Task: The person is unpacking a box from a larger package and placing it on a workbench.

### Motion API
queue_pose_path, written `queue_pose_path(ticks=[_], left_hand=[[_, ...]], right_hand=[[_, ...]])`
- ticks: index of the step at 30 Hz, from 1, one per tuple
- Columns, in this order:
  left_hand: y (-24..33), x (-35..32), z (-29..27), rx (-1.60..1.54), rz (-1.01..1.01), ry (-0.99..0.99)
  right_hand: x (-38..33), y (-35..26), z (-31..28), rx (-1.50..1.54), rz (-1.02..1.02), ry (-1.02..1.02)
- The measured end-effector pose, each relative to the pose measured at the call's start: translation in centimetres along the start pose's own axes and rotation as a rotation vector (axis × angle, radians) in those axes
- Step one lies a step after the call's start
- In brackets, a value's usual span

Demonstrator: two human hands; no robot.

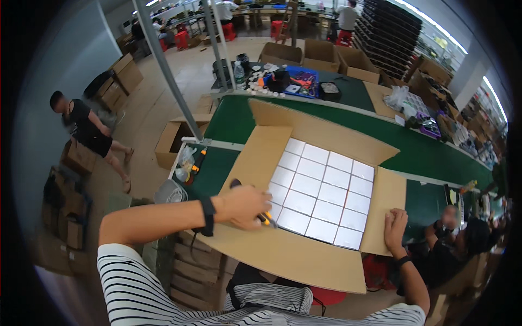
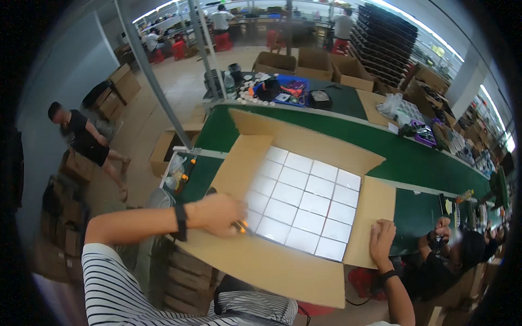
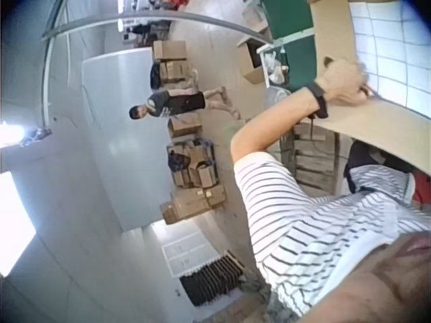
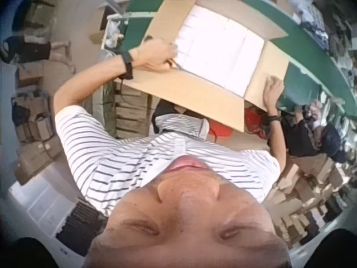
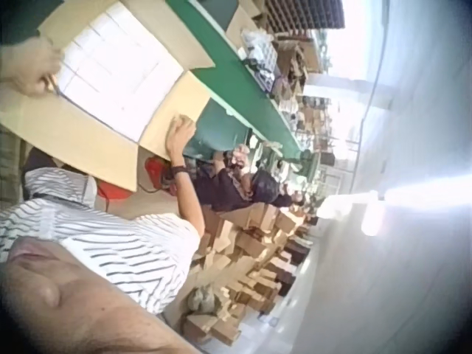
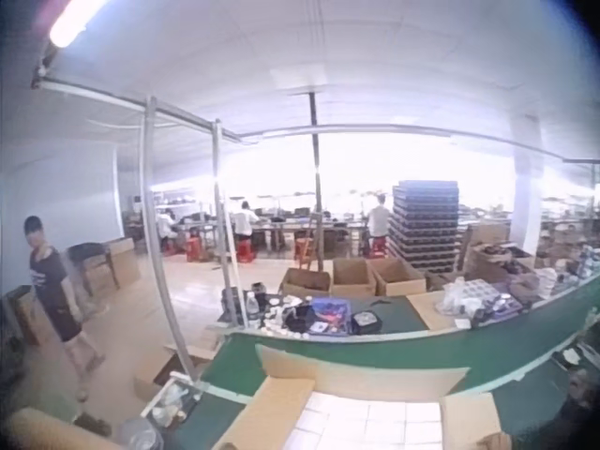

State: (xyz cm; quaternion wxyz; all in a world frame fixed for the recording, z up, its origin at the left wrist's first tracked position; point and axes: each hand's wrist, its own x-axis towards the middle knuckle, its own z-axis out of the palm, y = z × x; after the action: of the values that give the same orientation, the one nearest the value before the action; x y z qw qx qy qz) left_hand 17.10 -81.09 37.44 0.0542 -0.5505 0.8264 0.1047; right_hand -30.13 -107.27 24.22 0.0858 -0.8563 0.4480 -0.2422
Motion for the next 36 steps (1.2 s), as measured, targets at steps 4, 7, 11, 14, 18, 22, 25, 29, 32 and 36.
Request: queue_pose_path(ticks=[4,7,11,14,18,22,25,29,32,36], left_hand=[[-3.2,-8.7,-4.0,-0.023,-0.437,0.243],[-5.6,-11.0,-1.3,-0.196,-0.433,0.627],[-4.8,-11.7,-1.9,-0.396,-0.557,0.599],[-2.3,-12.0,-1.1,-0.565,-0.531,0.81],[2.2,-18.8,3.3,-0.889,-0.818,1.197],[6.3,-22.8,18.3,-1.354,-1.27,1.189],[6.5,-21.7,30.8,-1.942,-1.131,0.89],[-2.0,-12.0,33.1,-1.671,-1.129,1.001],[-12.9,-12.4,38.2,-0.947,-1.28,1.272],[-17.7,-13.3,38.0,-0.719,-1.465,1.052]], right_hand=[[4.1,-4.0,-2.3,-0.007,-0.087,-0.242],[8.4,-8.3,-3.3,-0.071,-0.36,-0.183],[17.3,-13.1,-1.6,-0.3,-0.658,-0.231],[19.2,-12.2,-2.4,-0.485,-0.754,-0.175],[14.8,-13.6,-3.9,-0.268,-0.504,-0.399],[5.2,-17.6,-12.2,0.209,-0.038,-0.404],[-2.8,-21.0,-15.2,-0.135,-0.381,0.044],[-12.6,-21.7,-15.2,-0.076,-0.055,0.061],[-15.3,-23.0,-14.4,-0.247,-0.209,-0.029],[-18.4,-23.1,-15.2,-0.175,0.053,-0.032]])
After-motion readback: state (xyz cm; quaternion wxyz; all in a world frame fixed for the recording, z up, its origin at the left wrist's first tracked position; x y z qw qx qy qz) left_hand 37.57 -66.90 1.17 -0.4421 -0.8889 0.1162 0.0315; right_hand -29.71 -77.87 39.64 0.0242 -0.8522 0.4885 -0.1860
